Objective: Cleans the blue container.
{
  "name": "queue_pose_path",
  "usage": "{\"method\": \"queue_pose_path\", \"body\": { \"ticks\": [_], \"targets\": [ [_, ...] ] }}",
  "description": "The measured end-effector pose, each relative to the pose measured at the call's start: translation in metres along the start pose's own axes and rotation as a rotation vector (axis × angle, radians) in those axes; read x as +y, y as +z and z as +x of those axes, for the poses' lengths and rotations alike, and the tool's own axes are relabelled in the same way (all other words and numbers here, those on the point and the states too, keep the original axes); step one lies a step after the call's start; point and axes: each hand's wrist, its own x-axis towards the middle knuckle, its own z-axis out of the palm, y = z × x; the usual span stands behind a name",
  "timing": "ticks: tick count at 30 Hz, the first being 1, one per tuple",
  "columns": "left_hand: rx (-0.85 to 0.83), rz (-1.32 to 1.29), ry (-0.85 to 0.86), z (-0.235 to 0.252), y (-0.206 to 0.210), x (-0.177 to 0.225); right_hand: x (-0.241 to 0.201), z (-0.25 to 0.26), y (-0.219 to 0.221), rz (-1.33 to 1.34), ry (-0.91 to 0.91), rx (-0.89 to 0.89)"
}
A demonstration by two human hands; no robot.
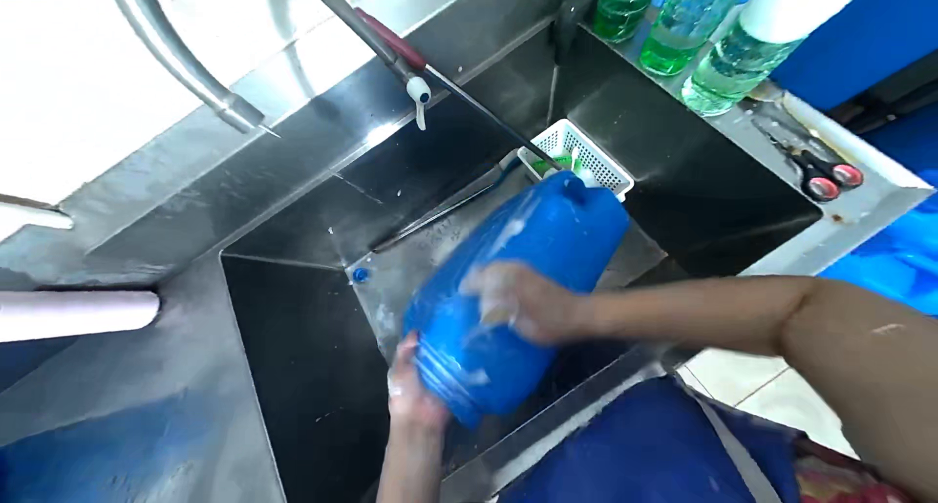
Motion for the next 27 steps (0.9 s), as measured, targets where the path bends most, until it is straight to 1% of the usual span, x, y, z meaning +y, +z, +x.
{"method": "queue_pose_path", "body": {
  "ticks": [1, 2, 3, 4, 5, 6, 7, 8, 9, 10, 11, 12, 14, 15, 16, 17, 18, 19, 20, 21, 22, 23, 25, 26, 27],
  "targets": [
    [0.063, -0.062, -0.041, 0.010, -0.010, 0.000, 0.040, 0.001, -0.016, -0.059, 0.144, 0.025],
    [0.113, -0.126, -0.048, 0.023, -0.021, -0.004, 0.081, 0.006, -0.034, -0.176, 0.300, 0.067],
    [0.153, -0.180, -0.024, 0.033, -0.029, -0.010, 0.113, 0.013, -0.048, -0.311, 0.432, 0.075],
    [0.182, -0.221, 0.018, 0.039, -0.030, -0.013, 0.121, 0.021, -0.054, -0.374, 0.546, 0.054],
    [0.197, -0.248, 0.063, 0.043, -0.024, -0.012, 0.108, 0.031, -0.044, -0.411, 0.592, 0.039],
    [0.196, -0.255, 0.101, 0.045, -0.016, -0.008, 0.077, 0.040, -0.018, -0.420, 0.540, 0.044],
    [0.187, -0.247, 0.123, 0.045, -0.010, -0.004, 0.035, 0.042, 0.018, -0.388, 0.422, -0.011],
    [0.151, -0.214, 0.141, 0.044, -0.008, 0.000, -0.009, 0.042, 0.048, -0.316, 0.318, -0.110],
    [0.120, -0.142, 0.159, 0.044, -0.009, 0.002, -0.045, 0.042, 0.064, -0.217, 0.236, -0.205],
    [0.099, -0.035, 0.174, 0.045, -0.016, 0.002, -0.060, 0.039, 0.071, -0.158, 0.175, -0.236],
    [0.072, 0.087, 0.186, 0.041, -0.027, -0.001, -0.054, 0.033, 0.067, -0.136, 0.188, -0.248],
    [0.050, 0.226, 0.224, 0.038, -0.044, -0.006, -0.028, 0.026, 0.057, -0.180, 0.234, -0.186],
    [0.027, 0.537, 0.257, 0.044, -0.085, -0.023, 0.045, 0.017, 0.018, -0.295, 0.462, 0.026],
    [0.033, 0.635, 0.246, 0.051, -0.101, -0.032, 0.069, 0.018, 0.000, -0.354, 0.600, 0.077],
    [0.043, 0.685, 0.227, 0.057, -0.112, -0.036, 0.079, 0.021, -0.004, -0.398, 0.656, 0.125],
    [0.051, 0.713, 0.215, 0.062, -0.119, -0.033, 0.071, 0.022, 0.013, -0.411, 0.631, 0.132],
    [0.053, 0.730, 0.228, 0.068, -0.126, -0.025, 0.054, 0.020, 0.048, -0.405, 0.517, 0.097],
    [0.061, 0.742, 0.247, 0.074, -0.133, -0.016, 0.028, 0.017, 0.089, -0.360, 0.386, -0.038],
    [0.066, 0.756, 0.266, 0.078, -0.140, -0.007, 0.001, 0.014, 0.120, -0.288, 0.262, -0.201],
    [0.083, 0.767, 0.283, 0.084, -0.147, 0.002, -0.018, 0.017, 0.132, -0.226, 0.172, -0.357],
    [0.108, 0.783, 0.297, 0.088, -0.156, 0.009, -0.025, 0.023, 0.130, -0.207, 0.159, -0.455],
    [0.139, 0.791, 0.309, 0.091, -0.163, 0.014, -0.021, 0.028, 0.114, -0.208, 0.240, -0.481],
    [0.194, 0.789, 0.338, 0.099, -0.171, 0.013, 0.018, 0.035, 0.055, -0.297, 0.554, -0.541],
    [0.208, 0.794, 0.353, 0.099, -0.173, 0.010, 0.037, 0.030, 0.026, -0.326, 0.685, -0.622],
    [0.223, 0.795, 0.381, 0.102, -0.173, 0.008, 0.048, 0.021, 0.005, -0.365, 0.711, -0.699]
  ]
}}
